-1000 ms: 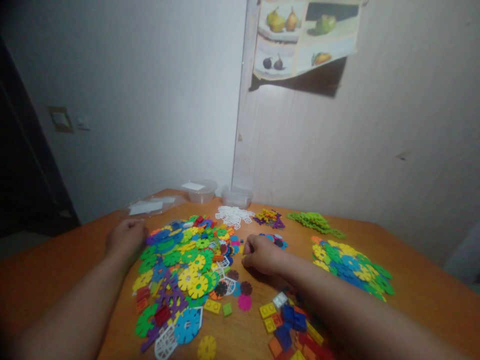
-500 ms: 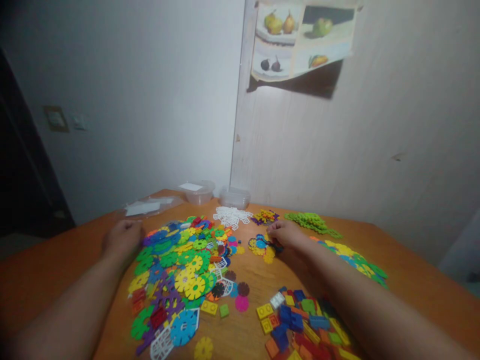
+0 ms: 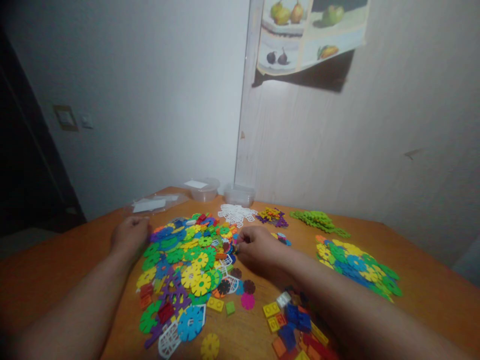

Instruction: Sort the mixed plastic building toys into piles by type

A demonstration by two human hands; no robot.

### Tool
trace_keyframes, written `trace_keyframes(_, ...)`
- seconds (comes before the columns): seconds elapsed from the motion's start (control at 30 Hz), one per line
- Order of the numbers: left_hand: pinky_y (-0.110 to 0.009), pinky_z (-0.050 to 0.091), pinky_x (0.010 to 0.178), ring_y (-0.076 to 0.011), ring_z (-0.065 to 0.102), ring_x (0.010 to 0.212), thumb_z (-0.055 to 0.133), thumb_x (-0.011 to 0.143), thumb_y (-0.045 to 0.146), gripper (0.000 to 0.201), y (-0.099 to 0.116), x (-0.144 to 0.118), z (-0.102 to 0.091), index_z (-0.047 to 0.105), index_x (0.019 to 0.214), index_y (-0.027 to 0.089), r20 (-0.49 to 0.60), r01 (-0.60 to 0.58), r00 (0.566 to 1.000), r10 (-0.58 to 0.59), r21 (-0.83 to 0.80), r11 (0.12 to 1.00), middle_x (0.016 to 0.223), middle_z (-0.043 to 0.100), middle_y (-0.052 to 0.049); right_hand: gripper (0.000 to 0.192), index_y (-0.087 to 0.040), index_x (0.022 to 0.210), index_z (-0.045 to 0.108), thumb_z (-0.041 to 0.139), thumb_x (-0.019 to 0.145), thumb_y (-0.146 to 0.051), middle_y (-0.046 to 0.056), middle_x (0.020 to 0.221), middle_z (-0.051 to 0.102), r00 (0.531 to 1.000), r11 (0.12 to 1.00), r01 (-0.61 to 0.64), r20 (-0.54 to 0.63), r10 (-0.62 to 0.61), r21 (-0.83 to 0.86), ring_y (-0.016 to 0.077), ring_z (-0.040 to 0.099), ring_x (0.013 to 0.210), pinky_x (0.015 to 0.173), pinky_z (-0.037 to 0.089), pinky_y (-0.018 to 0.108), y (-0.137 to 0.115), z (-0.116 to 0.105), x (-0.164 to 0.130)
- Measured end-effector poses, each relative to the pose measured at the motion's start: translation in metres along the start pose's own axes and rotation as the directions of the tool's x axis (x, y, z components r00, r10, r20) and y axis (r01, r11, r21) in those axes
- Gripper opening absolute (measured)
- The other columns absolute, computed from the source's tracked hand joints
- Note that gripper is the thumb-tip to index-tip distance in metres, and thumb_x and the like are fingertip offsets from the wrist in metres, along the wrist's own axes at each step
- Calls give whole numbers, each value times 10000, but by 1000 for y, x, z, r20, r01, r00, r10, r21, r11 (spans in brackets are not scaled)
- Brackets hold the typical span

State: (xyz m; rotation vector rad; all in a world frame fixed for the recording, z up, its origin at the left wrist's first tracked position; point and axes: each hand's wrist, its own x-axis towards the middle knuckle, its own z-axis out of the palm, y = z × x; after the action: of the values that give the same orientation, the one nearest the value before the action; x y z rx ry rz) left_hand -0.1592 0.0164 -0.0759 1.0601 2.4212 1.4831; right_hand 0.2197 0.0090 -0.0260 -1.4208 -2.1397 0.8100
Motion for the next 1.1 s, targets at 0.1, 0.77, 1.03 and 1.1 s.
trace_keyframes(0.1, -307, 397, 565, -249, 631, 659, 573, 808, 473, 303, -2, 1, 0, 725, 842, 214, 4, -1, 1000, 1, 9, 1000, 727, 715, -58, 55, -185, 823, 676, 657, 780, -211, -19, 724, 627, 982, 984, 128, 153, -109, -125, 100, 501, 640, 552, 324, 222, -18, 16, -2)
trace_keyframes(0.77, -342, 399, 574, -266, 625, 674, 592, 814, 483, 302, -8, 12, 5, 734, 874, 223, 3, -12, 1000, 12, 59, 998, 789, 724, -81, 161, -177, 765, 648, 679, 803, -330, -21, 670, 563, 918, 991, -4, 392, 56, -134, 99, 443, 603, 556, 331, 223, 23, -84, -70)
trace_keyframes(1.03, -334, 380, 563, -262, 613, 669, 587, 811, 484, 304, -7, 10, 3, 733, 848, 220, 14, -11, 1000, 10, 54, 998, 768, 716, -77, 293, -180, 695, 672, 808, 683, -439, 8, 656, 599, 896, 976, -181, 389, 215, -122, 124, 495, 625, 571, 389, 230, 37, -98, -101)
trace_keyframes(1.1, -331, 366, 551, -261, 620, 671, 580, 814, 483, 299, -7, 10, 4, 726, 838, 223, 11, -5, 1000, 5, 54, 999, 761, 713, -74, 300, -183, 688, 669, 799, 691, -453, 13, 649, 600, 898, 969, -202, 369, 241, -141, 131, 499, 627, 571, 393, 235, 35, -98, -101)
